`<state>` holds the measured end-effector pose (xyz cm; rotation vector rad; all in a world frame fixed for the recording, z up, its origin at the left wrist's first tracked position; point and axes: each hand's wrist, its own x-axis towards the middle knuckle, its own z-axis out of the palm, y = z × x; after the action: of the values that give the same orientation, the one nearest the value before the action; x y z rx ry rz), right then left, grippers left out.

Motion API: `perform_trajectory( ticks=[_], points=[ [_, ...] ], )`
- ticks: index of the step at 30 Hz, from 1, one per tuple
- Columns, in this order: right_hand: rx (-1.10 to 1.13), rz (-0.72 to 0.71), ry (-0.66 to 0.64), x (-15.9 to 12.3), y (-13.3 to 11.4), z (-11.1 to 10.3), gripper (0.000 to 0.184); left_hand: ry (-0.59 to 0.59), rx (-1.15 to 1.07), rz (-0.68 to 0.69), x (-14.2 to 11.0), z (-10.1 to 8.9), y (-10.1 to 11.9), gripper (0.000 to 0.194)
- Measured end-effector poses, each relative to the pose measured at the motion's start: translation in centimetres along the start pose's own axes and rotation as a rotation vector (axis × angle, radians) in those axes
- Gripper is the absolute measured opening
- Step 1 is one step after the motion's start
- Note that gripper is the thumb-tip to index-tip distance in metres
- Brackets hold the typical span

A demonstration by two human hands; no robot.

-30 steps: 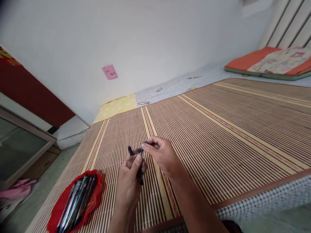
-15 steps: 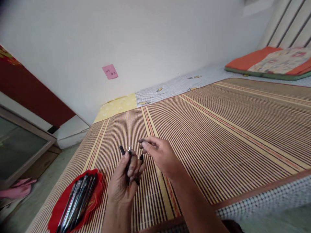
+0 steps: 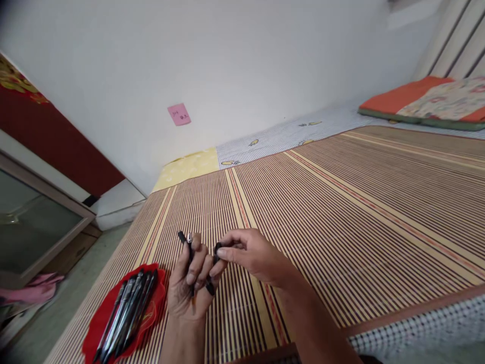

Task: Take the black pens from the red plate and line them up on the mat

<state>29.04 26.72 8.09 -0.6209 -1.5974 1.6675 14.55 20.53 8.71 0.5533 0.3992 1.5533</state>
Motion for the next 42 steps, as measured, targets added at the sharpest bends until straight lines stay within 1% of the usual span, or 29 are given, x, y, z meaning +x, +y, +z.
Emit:
perform_trajectory(
  ticks=[4, 8, 10, 12, 16, 20, 26, 35, 39, 42],
  points=[
    [0.086, -0.005, 0.017, 0.1, 0.1, 0.3, 0.016, 0.011, 0.052, -0.020, -0.1, 0.0, 0.2, 0.016],
    [0.194, -0.034, 0.137, 0.3, 0.1, 0.1, 0.015, 0.035, 0.079, -0.065, 0.1, -0.2, 0.7, 0.016],
    [0.254, -0.031, 0.186, 0.3, 0.1, -0.1, 0.017, 0.059, 0.089, -0.056, 0.2, -0.5, 1.0, 0.017],
    [0.280, -0.016, 0.203, 0.3, -0.1, -0.2, 0.019, 0.083, 0.106, -0.038, 0.3, -0.8, 1.4, 0.018],
    [0.291, -0.004, 0.222, 0.2, -0.4, -0.2, 0.020, 0.138, 0.148, -0.006, 0.4, -1.4, 2.2, 0.016],
    [0.284, -0.021, 0.245, 0.2, -0.1, -0.2, 0.020, 0.187, 0.157, 0.043, 0.5, -1.7, 3.1, 0.016],
    [0.285, -0.033, 0.283, 0.2, 0.2, -0.2, 0.021, 0.204, 0.133, 0.103, 0.4, -2.2, 4.4, 0.015],
    [0.260, -0.014, 0.276, 0.2, 0.0, -0.1, 0.019, 0.198, 0.116, 0.088, 0.4, -2.4, 4.5, 0.015],
    [0.236, -0.004, 0.343, 0.3, 0.2, -0.5, 0.023, 0.207, 0.189, 0.168, -0.1, -2.3, 5.7, 0.016],
    [0.163, -0.012, 0.387, 0.3, 0.5, -0.8, 0.027, 0.240, 0.244, 0.247, -0.6, -2.4, 6.9, 0.017]
  ],
)
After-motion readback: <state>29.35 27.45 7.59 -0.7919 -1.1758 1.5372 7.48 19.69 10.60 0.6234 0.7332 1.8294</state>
